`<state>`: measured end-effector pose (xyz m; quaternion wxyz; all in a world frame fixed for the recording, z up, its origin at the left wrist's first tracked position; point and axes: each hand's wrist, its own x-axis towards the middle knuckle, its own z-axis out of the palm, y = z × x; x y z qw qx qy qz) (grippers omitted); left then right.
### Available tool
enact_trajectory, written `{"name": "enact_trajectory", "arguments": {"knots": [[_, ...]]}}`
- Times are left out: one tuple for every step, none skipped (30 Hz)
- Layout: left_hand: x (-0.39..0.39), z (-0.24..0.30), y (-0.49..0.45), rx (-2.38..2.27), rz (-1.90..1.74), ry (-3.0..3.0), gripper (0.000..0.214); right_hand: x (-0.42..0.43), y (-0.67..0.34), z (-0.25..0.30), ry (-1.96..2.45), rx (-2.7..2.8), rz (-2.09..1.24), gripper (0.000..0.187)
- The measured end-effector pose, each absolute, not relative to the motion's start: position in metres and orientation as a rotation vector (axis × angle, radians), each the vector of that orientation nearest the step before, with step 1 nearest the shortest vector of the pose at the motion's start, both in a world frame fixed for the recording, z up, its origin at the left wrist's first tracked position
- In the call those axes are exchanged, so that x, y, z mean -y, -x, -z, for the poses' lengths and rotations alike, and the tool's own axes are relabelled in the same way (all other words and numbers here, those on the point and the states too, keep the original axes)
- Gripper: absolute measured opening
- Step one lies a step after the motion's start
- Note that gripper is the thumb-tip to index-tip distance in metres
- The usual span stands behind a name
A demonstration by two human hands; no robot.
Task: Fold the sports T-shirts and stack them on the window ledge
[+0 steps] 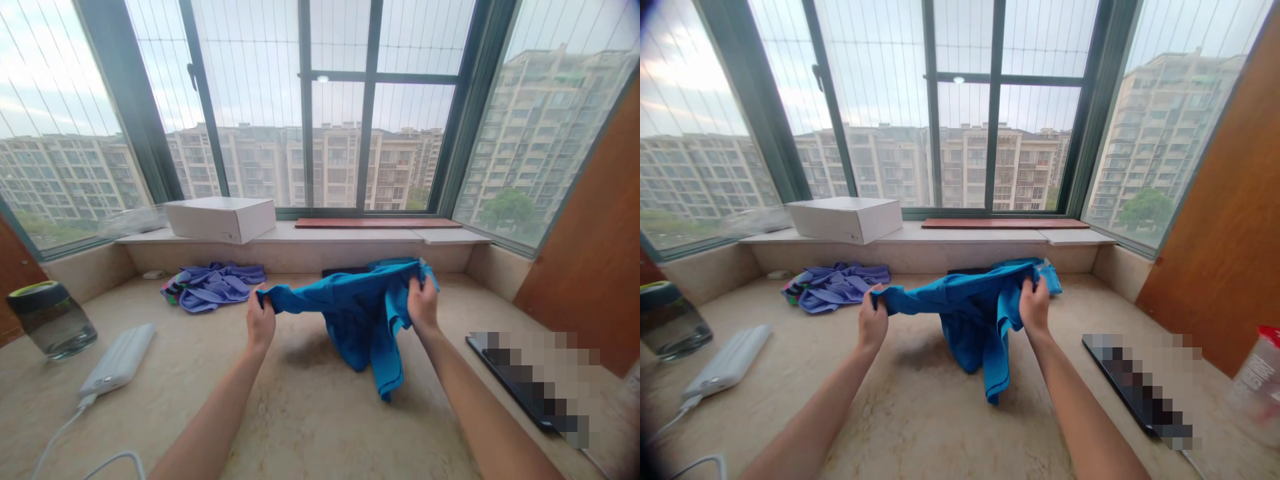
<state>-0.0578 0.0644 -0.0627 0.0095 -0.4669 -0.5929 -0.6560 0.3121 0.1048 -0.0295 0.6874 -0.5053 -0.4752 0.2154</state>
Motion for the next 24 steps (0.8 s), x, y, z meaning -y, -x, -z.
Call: {"name": "enact_trajectory", "arguments": {"knots": [[-0.064, 0.067, 0.054, 1.812, 1.981, 1.529, 0.040, -0.105, -0.306, 0.040, 1.211, 1.182, -0.455, 0.060], [-0.062, 0.070, 0.049, 1.763, 1.894, 1.629, 0.047, -0.104, -0.298, 0.051, 1.291, 1.346, -0.429, 0.069], [-0.060, 0.073, 0.043, 1.711, 1.787, 1.762, 0.053, -0.102, -0.290, 0.062, 1.362, 1.539, -0.408, 0.078], [-0.056, 0.076, 0.037, 1.657, 1.661, 1.923, 0.056, -0.099, -0.283, 0.071, 1.433, 1.747, -0.369, 0.087], [-0.051, 0.078, 0.030, 1.598, 1.518, 2.099, 0.058, -0.095, -0.277, 0.077, 1.487, 1.928, -0.334, 0.092], [-0.047, 0.079, 0.023, 1.534, 1.364, 2.273, 0.058, -0.092, -0.272, 0.081, 1.517, 2.046, -0.322, 0.093], [-0.042, 0.080, 0.016, 1.470, 1.215, 2.425, 0.057, -0.089, -0.270, 0.082, 1.537, 2.097, -0.329, 0.088], [-0.038, 0.080, 0.010, 1.411, 1.085, 2.543, 0.056, -0.087, -0.269, 0.081, 1.548, 2.097, -0.351, 0.078], [-0.034, 0.080, 0.004, 1.364, 0.985, 2.627, 0.053, -0.086, -0.269, 0.078, 1.543, 2.069, -0.382, 0.063], [-0.032, 0.079, 0.000, 1.333, 0.919, 2.684, 0.050, -0.086, -0.270, 0.074, 1.525, 2.031, -0.413, 0.048], [-0.030, 0.078, -0.004, 1.319, 0.886, 2.722, 0.048, -0.086, -0.270, 0.069, 1.505, 1.989, -0.439, 0.036], [-0.029, 0.077, -0.006, 1.318, 0.876, 2.749, 0.047, -0.086, -0.269, 0.064, 1.483, 1.951, -0.462, 0.028], [-0.028, 0.077, -0.008, 1.326, 0.883, 2.769, 0.048, -0.085, -0.267, 0.059, 1.460, 1.921, -0.483, 0.025], [-0.028, 0.077, -0.009, 1.341, 0.896, 2.782, 0.051, -0.083, -0.263, 0.054, 1.435, 1.897, -0.499, 0.023], [-0.029, 0.078, -0.008, 1.362, 0.918, 2.784, 0.056, -0.080, -0.259, 0.049, 1.388, 1.868, -0.538, 0.023], [-0.031, 0.079, -0.008, 1.383, 0.945, 2.778, 0.062, -0.076, -0.255, 0.044, 1.305, 1.829, -0.621, 0.023], [-0.032, 0.081, -0.006, 1.403, 0.980, 2.767, 0.067, -0.071, -0.250, 0.039, 1.183, 1.774, -0.751, 0.025], [-0.034, 0.083, -0.005, 1.420, 1.028, 2.751, 0.070, -0.065, -0.246, 0.034, 1.029, 1.696, -0.912, 0.029], [-0.036, 0.085, -0.004, 1.437, 1.080, 2.733, 0.068, -0.059, -0.243, 0.029, 0.862, 1.591, -1.074, 0.033], [-0.038, 0.086, -0.002, 1.455, 1.127, 2.720, 0.063, -0.054, -0.241, 0.023, 0.710, 1.466, -1.206, 0.036], [-0.039, 0.086, -0.001, 1.479, 1.159, 2.715, 0.055, -0.051, -0.242, 0.018, 0.601, 1.342, -1.282, 0.039], [-0.040, 0.085, 0.000, 1.513, 1.171, 2.714, 0.046, -0.051, -0.244, 0.013, 0.551, 1.238, -1.290, 0.040], [-0.041, 0.082, 0.000, 1.555, 1.175, 2.710, 0.037, -0.053, -0.249, 0.009, 0.542, 1.141, -1.248, 0.041], [-0.041, 0.078, 0.001, 1.597, 1.188, 2.694, 0.031, -0.057, -0.256, 0.006, 0.559, 1.051, -1.170, 0.041]]}}
